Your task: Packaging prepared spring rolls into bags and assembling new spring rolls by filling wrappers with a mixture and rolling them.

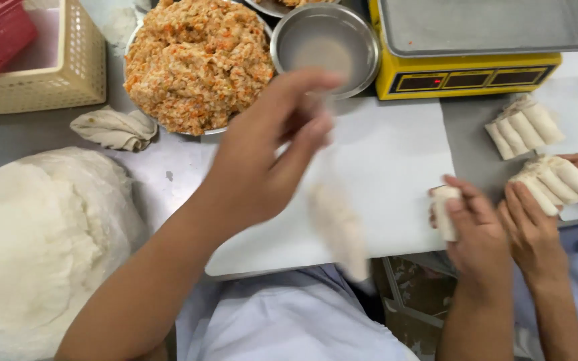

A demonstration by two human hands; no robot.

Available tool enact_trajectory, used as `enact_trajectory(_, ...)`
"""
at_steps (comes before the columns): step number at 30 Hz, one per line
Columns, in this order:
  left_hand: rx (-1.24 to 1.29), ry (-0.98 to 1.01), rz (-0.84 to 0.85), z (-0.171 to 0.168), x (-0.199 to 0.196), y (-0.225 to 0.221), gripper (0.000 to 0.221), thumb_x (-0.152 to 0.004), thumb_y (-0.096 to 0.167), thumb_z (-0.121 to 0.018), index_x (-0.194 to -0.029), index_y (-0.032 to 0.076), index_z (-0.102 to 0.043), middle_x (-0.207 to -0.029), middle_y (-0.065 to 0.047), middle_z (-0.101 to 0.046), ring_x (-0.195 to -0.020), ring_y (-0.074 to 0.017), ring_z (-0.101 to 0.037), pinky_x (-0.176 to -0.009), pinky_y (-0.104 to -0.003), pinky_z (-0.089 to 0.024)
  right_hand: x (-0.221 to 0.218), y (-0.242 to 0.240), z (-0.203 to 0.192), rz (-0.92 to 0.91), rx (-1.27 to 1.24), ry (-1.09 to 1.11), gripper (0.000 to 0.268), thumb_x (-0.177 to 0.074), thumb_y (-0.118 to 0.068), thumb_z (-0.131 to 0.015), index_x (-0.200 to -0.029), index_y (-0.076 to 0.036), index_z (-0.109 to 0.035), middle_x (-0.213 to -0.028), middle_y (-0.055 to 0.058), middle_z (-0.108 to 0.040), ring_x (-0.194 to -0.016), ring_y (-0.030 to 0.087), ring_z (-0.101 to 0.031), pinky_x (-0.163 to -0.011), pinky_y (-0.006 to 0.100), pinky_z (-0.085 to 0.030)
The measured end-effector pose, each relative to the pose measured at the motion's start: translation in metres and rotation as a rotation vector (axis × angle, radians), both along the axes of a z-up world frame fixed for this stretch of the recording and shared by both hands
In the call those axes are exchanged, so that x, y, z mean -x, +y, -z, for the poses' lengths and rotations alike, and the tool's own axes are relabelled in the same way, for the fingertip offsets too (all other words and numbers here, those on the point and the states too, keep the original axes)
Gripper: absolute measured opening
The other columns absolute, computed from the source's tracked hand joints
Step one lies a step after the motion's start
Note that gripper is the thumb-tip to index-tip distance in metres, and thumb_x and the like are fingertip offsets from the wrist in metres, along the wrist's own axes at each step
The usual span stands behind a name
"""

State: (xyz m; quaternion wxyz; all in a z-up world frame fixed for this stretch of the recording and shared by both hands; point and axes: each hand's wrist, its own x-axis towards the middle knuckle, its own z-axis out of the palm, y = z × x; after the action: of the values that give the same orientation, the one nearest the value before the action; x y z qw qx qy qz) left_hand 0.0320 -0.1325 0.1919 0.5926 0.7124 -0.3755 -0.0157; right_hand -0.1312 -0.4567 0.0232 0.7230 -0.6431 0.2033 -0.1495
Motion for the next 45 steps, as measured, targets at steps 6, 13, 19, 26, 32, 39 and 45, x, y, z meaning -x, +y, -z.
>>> enact_trajectory(6, -0.101, -0.389, 0.21, 0.046, 0.003, -0.132, 0.059, -0.107, 0.003, -0.048, -0.156, 0.034, -0.035, -0.156, -0.011, -0.065, -0.123, -0.0334, -0.077, -0.094, -0.044, -0.061, 0.031, -0.03, -0.059, 0.327, 0.149, -0.201, 0.048, -0.108, -0.04, -0.063, -0.149, -0.018, -0.053, -0.129, 0.012, -0.068, -0.09, 0.01, -0.071, -0.067, 0.022, -0.061)
enact_trajectory(13, -0.37, -0.788, 0.528, 0.207, 0.088, -0.138, 0.044, -0.093, 0.011, -0.062, -0.136, 0.015, -0.056, -0.089, -0.009, -0.066, -0.075, -0.0325, -0.065, -0.059, -0.045, -0.051, -0.005, -0.003, -0.069, 0.429, 0.451, -0.205, 0.031, -0.121, -0.026, -0.053, -0.149, -0.013, -0.049, -0.109, 0.009, -0.052, -0.096, 0.016, -0.057, -0.103, 0.043, -0.069)
enact_trajectory(19, -0.215, -0.488, 0.534, 0.198, 0.108, -0.051, 0.026, -0.096, 0.002, -0.056, -0.12, 0.006, -0.064, -0.112, -0.013, -0.066, -0.1, -0.0351, -0.065, -0.09, -0.043, -0.055, -0.089, 0.004, -0.01, 0.079, 1.284, -0.242, 0.034, -0.115, -0.016, -0.055, -0.14, 0.007, -0.057, -0.126, 0.025, -0.055, -0.12, 0.042, -0.052, -0.107, 0.051, -0.042)
enact_trajectory(26, -0.227, -0.445, -0.32, 0.129, 0.11, 0.114, 0.018, -0.098, 0.002, -0.057, -0.11, 0.002, -0.071, -0.11, -0.016, -0.07, -0.099, -0.0339, -0.069, -0.093, -0.045, -0.058, -0.123, 0.029, 0.015, -0.078, 1.501, 0.395, 0.064, -0.101, -0.041, -0.048, -0.154, -0.006, -0.051, -0.148, 0.034, -0.046, -0.126, 0.058, -0.045, -0.094, 0.074, -0.033)
enact_trajectory(32, -0.539, -0.37, -0.971, 0.113, 0.127, 0.229, 0.028, -0.099, 0.013, -0.068, -0.12, -0.003, -0.058, -0.129, -0.021, -0.061, -0.127, -0.0404, -0.057, -0.114, -0.052, -0.046, -0.1, 0.12, -0.019, -0.153, 1.632, -0.333, 0.05, -0.11, -0.022, -0.06, -0.148, 0.01, -0.055, -0.145, 0.037, -0.047, -0.127, 0.057, -0.048, -0.103, 0.072, -0.037)
enact_trajectory(39, -0.696, -0.507, -1.099, 0.123, 0.121, 0.251, 0.019, -0.098, 0.012, -0.075, -0.107, -0.003, -0.067, -0.126, -0.017, -0.06, -0.124, -0.0361, -0.06, -0.103, -0.047, -0.054, -0.089, 0.275, -0.014, -0.894, 1.284, -0.669, 0.043, -0.101, -0.024, -0.061, -0.139, -0.005, -0.054, -0.153, 0.026, -0.046, -0.136, 0.047, -0.049, -0.12, 0.059, -0.036)
enact_trajectory(45, -0.66, -0.468, -1.047, 0.123, 0.128, 0.268, 0.022, -0.098, 0.018, -0.072, -0.109, 0.0, -0.068, -0.129, -0.017, -0.061, -0.131, -0.0388, -0.058, -0.112, -0.048, -0.048, -0.088, 0.375, -0.029, -0.817, 1.273, -1.078, 0.041, -0.106, -0.031, -0.056, -0.141, -0.011, -0.063, -0.149, 0.016, -0.058, -0.136, 0.039, -0.057, -0.116, 0.053, -0.042)
